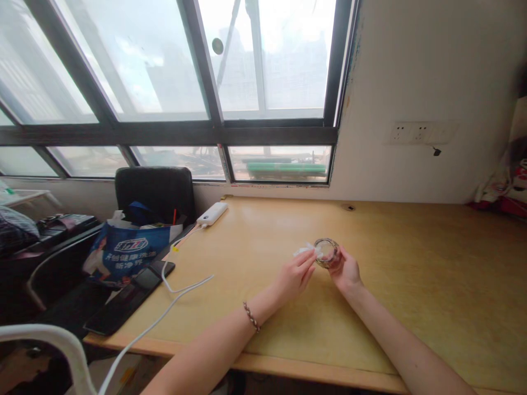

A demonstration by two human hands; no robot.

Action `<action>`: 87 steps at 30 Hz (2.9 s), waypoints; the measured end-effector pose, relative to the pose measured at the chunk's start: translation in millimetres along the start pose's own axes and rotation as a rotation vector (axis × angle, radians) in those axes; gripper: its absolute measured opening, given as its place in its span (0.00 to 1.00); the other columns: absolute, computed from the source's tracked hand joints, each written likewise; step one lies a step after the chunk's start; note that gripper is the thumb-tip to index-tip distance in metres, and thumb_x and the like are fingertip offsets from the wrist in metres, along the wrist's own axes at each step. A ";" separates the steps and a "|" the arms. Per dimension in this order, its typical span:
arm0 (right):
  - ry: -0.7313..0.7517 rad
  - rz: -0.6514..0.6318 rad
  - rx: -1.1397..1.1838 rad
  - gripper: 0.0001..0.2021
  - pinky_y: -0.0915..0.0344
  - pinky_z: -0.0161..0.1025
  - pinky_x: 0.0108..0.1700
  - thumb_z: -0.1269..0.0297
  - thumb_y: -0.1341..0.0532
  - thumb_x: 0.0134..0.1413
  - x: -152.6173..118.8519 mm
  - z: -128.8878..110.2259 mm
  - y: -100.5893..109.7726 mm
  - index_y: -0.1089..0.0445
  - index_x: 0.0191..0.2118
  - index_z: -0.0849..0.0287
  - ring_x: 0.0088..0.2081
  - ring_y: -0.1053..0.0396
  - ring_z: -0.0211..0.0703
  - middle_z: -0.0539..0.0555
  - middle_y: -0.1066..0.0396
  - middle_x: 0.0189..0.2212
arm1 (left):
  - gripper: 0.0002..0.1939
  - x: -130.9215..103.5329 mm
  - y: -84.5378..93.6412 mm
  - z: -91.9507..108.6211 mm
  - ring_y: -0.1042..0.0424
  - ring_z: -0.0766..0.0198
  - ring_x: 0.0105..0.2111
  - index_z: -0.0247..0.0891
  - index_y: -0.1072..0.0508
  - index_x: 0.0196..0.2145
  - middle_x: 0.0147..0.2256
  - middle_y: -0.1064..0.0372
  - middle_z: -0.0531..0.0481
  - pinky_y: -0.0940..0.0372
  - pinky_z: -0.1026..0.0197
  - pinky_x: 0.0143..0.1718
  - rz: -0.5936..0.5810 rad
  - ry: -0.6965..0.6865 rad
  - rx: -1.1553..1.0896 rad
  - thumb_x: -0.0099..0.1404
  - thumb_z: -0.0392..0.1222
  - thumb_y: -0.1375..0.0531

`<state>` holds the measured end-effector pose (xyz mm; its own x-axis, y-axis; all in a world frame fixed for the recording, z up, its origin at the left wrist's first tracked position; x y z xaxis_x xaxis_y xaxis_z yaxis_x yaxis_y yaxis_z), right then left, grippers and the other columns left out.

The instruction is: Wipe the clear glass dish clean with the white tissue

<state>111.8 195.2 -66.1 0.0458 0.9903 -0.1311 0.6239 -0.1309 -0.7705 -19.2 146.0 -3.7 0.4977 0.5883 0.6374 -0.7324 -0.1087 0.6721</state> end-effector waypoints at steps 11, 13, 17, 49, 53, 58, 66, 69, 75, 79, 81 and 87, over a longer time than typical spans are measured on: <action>0.026 -0.033 -0.054 0.09 0.36 0.40 0.23 0.61 0.47 0.51 5.7 -0.4 6.2 0.34 0.25 0.57 0.21 0.33 0.43 0.49 0.32 0.17 | 0.20 -1.4 -5.2 15.0 0.41 0.59 0.48 0.42 0.42 0.53 0.50 0.40 0.49 0.43 0.52 0.48 -0.140 -0.112 0.116 0.62 0.40 0.52; 0.018 -0.051 -0.069 0.09 0.36 0.38 0.21 0.61 0.46 0.51 4.8 3.3 5.1 0.34 0.24 0.57 0.20 0.33 0.42 0.49 0.32 0.16 | 0.20 -1.6 -5.2 18.4 0.40 0.59 0.48 0.43 0.43 0.53 0.50 0.40 0.50 0.44 0.52 0.48 -0.157 -0.121 0.144 0.62 0.41 0.53; -0.054 -0.073 -0.085 0.10 0.37 0.36 0.19 0.62 0.46 0.51 -1.0 15.6 -0.3 0.35 0.23 0.58 0.18 0.34 0.39 0.49 0.32 0.17 | 0.20 -2.6 -6.7 19.7 0.41 0.59 0.48 0.44 0.43 0.54 0.51 0.40 0.51 0.48 0.53 0.49 -0.173 -0.123 0.175 0.63 0.42 0.53; -0.037 0.023 -0.071 0.07 0.33 0.37 0.29 0.66 0.46 0.50 -0.5 3.5 -0.7 0.32 0.28 0.59 0.26 0.31 0.40 0.50 0.29 0.24 | 0.19 0.5 1.2 -1.4 0.41 0.58 0.49 0.40 0.41 0.52 0.50 0.40 0.46 0.46 0.52 0.50 -0.099 -0.058 0.186 0.63 0.40 0.54; -0.133 0.001 -0.079 0.06 0.35 0.35 0.26 0.66 0.45 0.49 -6.2 18.8 -5.8 0.32 0.27 0.60 0.22 0.34 0.37 0.50 0.30 0.23 | 0.22 1.2 -2.1 -9.8 0.49 0.58 0.55 0.38 0.46 0.55 0.55 0.48 0.45 0.49 0.51 0.54 -0.098 -0.002 0.099 0.63 0.41 0.55; -0.099 -0.093 -0.206 0.09 0.40 0.32 0.22 0.60 0.41 0.46 -10.4 29.5 -12.5 0.36 0.24 0.61 0.18 0.41 0.34 0.47 0.37 0.18 | 0.24 0.5 -4.2 -9.3 0.58 0.58 0.58 0.38 0.52 0.57 0.58 0.58 0.46 0.55 0.54 0.57 -0.105 0.059 -0.168 0.64 0.42 0.55; 0.589 -0.450 -1.213 0.11 0.45 0.35 0.26 0.58 0.50 0.55 -39.7 4.7 -47.8 0.40 0.28 0.59 0.24 0.43 0.38 0.50 0.39 0.22 | 0.22 -11.1 -20.1 -55.3 0.41 0.57 0.49 0.37 0.37 0.49 0.48 0.38 0.45 0.50 0.53 0.53 0.108 0.579 -0.897 0.63 0.51 0.55; 0.891 -0.617 -1.478 0.08 0.42 0.40 0.34 0.62 0.50 0.55 -59.8 6.5 -64.5 0.39 0.32 0.60 0.31 0.41 0.43 0.55 0.37 0.28 | 0.25 -15.0 -37.1 -68.1 0.34 0.57 0.41 0.33 0.32 0.43 0.40 0.32 0.44 0.42 0.55 0.45 0.109 0.767 -1.220 0.60 0.56 0.54; 1.068 -0.771 -1.665 0.07 0.44 0.46 0.45 0.64 0.49 0.55 -69.1 8.9 -78.7 0.36 0.32 0.57 0.36 0.40 0.44 0.54 0.36 0.28 | 0.24 -14.4 -39.2 -57.0 0.32 0.63 0.31 0.32 0.31 0.39 0.35 0.31 0.45 0.39 0.62 0.35 0.091 0.906 -1.612 0.58 0.57 0.50; 1.060 -0.727 -1.673 0.06 0.47 0.47 0.49 0.66 0.47 0.54 -67.6 3.3 -78.2 0.34 0.36 0.54 0.43 0.42 0.46 0.53 0.34 0.34 | 0.23 -16.1 -36.6 -49.1 0.32 0.64 0.30 0.33 0.31 0.38 0.34 0.31 0.45 0.38 0.61 0.34 0.023 0.934 -1.708 0.58 0.56 0.50; 1.049 -0.599 -1.635 0.08 0.47 0.48 0.50 0.66 0.45 0.52 -63.5 -5.0 -75.1 0.34 0.39 0.52 0.47 0.44 0.48 0.54 0.36 0.40 | 0.21 -16.3 -35.0 -49.7 0.32 0.63 0.31 0.34 0.32 0.38 0.35 0.32 0.45 0.38 0.61 0.34 0.046 0.929 -1.731 0.58 0.55 0.50; 0.804 -0.450 -1.374 0.33 0.51 0.50 0.55 0.59 0.38 0.43 -38.1 -10.7 -56.5 0.50 0.55 0.55 0.55 0.51 0.51 0.58 0.49 0.54 | 0.21 -16.8 -35.2 -53.7 0.32 0.58 0.36 0.32 0.32 0.37 0.38 0.32 0.42 0.38 0.57 0.38 0.106 0.925 -1.734 0.58 0.54 0.48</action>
<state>83.2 165.4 -10.9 -0.2246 0.7613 0.6083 0.8576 -0.1419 0.4943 -26.7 182.9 -58.3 0.4955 0.8627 -0.1010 -0.6125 0.2646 -0.7449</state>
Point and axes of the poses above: each hand's wrist, its own x-axis towards the middle knuckle, its own y-axis out of the back of the hand, z = x × y, the point moved 7 cm from there along x, towards the middle knuckle
